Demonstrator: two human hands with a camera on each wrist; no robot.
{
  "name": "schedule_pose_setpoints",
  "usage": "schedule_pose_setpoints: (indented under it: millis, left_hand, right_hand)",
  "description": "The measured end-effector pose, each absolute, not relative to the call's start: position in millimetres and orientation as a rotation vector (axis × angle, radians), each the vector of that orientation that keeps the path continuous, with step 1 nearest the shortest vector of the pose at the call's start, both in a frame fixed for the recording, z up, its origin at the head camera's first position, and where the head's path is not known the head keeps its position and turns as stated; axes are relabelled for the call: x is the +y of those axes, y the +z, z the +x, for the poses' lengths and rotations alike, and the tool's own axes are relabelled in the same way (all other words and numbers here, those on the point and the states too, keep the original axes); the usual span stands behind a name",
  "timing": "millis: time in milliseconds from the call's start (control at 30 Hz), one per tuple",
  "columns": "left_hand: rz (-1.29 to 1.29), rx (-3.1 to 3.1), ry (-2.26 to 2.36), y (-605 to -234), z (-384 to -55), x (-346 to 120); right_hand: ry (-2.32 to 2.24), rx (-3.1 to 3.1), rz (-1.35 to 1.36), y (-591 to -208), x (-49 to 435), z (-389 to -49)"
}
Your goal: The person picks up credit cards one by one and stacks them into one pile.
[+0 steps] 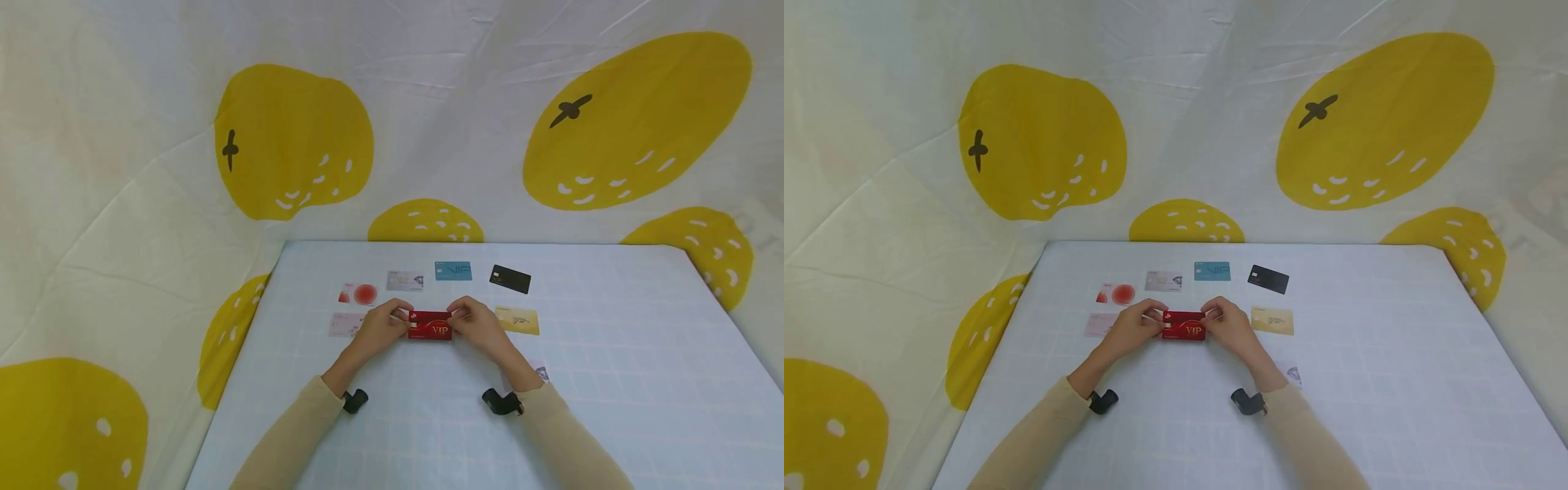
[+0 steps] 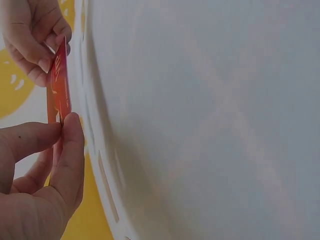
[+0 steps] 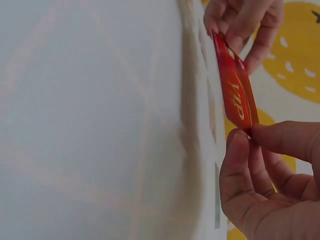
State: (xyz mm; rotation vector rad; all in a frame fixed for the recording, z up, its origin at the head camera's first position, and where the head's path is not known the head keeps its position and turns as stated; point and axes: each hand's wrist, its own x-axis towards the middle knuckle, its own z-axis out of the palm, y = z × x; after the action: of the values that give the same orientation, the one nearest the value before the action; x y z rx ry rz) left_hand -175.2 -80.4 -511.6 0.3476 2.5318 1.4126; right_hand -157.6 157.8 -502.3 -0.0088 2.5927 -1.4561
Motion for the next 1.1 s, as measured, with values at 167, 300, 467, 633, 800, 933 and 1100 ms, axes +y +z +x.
schedule_pose_setpoints:
  millis: [167,300,467,633,800,933,1100]
  left_hand:
    - [0.349,2.511,1.407,-515,-186,-68]
    - [0.354,2.508,1.383,-519,-194,-61]
    - [0.361,2.529,1.34,-525,-201,-58]
    - [0.365,2.527,1.325,-528,-205,-55]
    - [0.35,2.532,1.308,-528,-206,-54]
    - [0.338,2.536,1.302,-527,-205,-55]
    - [0.337,2.535,1.292,-527,-205,-56]
  right_hand:
    - [-1.436,2.603,0.01,-505,170,-166]
    - [-1.421,2.591,0.034,-509,175,-172]
    - [-1.392,2.594,0.051,-514,176,-179]
    - [-1.379,2.581,0.087,-518,177,-183]
    - [-1.36,2.584,0.092,-518,175,-184]
    - [-1.344,2.598,0.085,-517,173,-185]
    - [-1.35,2.59,0.111,-518,171,-185]
